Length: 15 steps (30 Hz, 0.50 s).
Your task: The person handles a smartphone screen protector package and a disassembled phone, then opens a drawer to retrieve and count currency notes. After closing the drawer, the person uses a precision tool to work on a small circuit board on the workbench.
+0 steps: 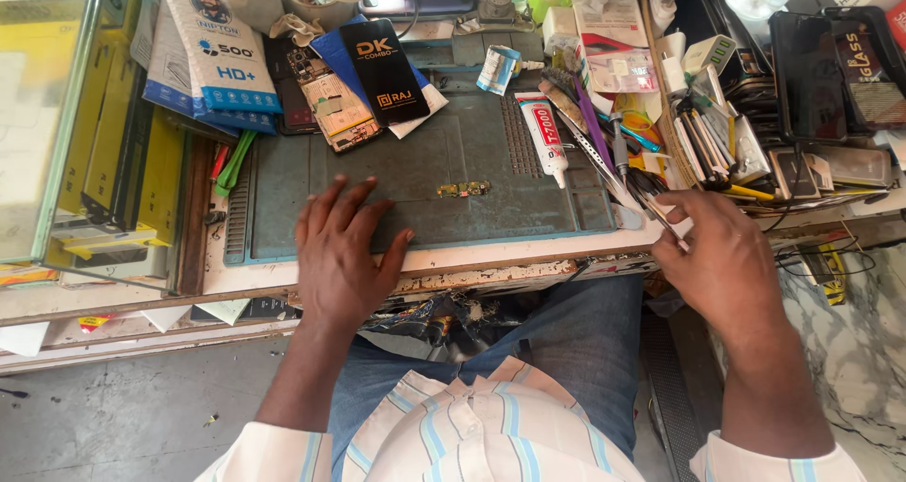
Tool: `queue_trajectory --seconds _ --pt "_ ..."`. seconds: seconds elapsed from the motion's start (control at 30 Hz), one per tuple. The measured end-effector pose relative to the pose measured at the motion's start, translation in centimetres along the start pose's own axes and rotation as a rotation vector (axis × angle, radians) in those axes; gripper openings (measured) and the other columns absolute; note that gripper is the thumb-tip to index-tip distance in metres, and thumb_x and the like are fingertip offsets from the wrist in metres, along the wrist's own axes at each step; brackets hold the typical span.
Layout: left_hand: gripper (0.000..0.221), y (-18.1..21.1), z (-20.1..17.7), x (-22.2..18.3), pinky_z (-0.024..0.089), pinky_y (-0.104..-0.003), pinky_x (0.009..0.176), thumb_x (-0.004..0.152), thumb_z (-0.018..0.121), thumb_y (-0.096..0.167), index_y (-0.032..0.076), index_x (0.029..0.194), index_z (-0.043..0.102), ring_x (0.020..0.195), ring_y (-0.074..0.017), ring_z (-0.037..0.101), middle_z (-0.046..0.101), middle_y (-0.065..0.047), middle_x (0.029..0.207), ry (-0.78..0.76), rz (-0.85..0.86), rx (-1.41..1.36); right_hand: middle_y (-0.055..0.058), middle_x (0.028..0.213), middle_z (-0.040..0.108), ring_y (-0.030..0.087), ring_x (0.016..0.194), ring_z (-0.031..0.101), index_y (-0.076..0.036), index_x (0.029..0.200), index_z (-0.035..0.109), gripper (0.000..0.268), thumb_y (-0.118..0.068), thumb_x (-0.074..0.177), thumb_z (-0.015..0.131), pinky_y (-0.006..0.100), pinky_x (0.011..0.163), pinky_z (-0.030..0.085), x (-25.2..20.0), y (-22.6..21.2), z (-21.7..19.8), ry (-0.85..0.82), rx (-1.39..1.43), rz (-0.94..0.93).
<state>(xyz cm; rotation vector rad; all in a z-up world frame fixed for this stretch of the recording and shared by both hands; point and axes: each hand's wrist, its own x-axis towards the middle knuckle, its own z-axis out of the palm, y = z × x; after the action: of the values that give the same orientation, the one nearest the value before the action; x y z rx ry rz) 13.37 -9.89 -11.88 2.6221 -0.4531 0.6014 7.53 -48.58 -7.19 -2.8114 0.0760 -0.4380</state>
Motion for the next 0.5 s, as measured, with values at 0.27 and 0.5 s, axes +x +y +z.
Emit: queue_trajectory --seconds 0.27,0.5 --pt "0.027 3.0 2.9 2.9 0.049 -0.048 0.087 0.087 0.075 0.024 0.011 0.111 0.074 0.104 -0.0329 0.065 0.069 -0.01 0.107 0.0 0.043 -0.116 0.017 0.103 0.075 0.035 0.084 0.071 -0.008 0.115 0.078 0.019 -0.019 0.102 0.069 0.045 0.082 0.056 -1.3 1.1 0.3 0.018 -0.052 0.125" --pt "0.008 3.7 3.4 4.7 0.052 -0.048 0.084 0.091 0.071 0.018 0.013 0.097 0.073 0.097 -0.0328 0.067 0.066 -0.009 0.099 -0.161 -0.093 -0.18 0.009 0.096 0.076 0.02 0.071 0.066 -0.016 0.126 0.076 0.026 -0.024 0.104 0.066 0.034 0.069 0.052 -2.6 1.7 -1.0 0.016 0.236 0.266"
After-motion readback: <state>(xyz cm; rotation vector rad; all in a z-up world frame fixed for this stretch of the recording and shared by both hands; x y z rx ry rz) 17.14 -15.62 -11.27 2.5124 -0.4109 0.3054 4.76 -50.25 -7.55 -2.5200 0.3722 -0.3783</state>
